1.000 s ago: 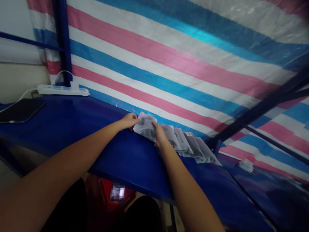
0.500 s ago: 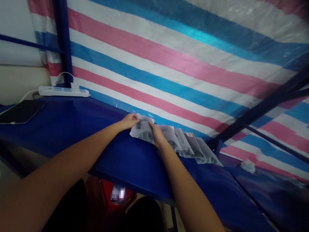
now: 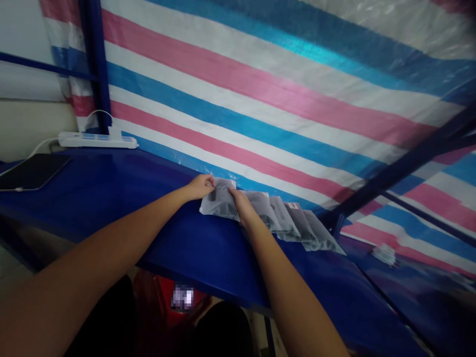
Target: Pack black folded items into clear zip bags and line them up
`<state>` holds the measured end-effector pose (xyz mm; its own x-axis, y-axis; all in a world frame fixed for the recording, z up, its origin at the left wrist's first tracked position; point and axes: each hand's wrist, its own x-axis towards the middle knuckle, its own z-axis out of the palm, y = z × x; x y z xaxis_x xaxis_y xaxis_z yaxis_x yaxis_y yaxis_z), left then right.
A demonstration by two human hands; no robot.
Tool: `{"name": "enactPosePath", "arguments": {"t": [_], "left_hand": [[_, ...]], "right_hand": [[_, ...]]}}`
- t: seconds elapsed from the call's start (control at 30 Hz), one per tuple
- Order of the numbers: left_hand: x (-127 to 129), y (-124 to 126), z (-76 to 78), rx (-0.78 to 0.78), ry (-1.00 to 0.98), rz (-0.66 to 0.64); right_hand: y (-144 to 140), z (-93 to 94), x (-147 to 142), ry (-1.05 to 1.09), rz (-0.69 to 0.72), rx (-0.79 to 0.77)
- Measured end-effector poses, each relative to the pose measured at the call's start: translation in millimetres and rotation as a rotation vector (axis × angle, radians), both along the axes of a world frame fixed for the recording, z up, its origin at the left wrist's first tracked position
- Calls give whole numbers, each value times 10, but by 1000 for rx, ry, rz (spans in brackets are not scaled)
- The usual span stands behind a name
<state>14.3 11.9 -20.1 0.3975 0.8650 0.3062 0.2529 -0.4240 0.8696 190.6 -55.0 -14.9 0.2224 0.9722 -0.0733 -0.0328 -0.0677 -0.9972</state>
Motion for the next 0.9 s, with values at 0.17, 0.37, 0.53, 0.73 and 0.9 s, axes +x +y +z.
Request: {"name": "enactPosePath", "arguments": {"t": [0.17, 0.37, 0.53, 0.73, 0.9], "left_hand": [[-8, -19, 7, 36, 43, -4], [-12, -45, 21, 48, 78, -9], [-16, -43, 11, 58, 86, -10], [-31, -31, -3, 112, 128, 5], [-41, -55, 18, 148, 146, 20]], "right_hand": [[25, -25, 17, 2, -4, 8], [37, -40, 27, 27, 4, 5], [6, -4, 4, 12, 25, 5], [-18, 35, -19, -57, 13, -2], [-8, 16, -12, -44, 34, -1]]}}
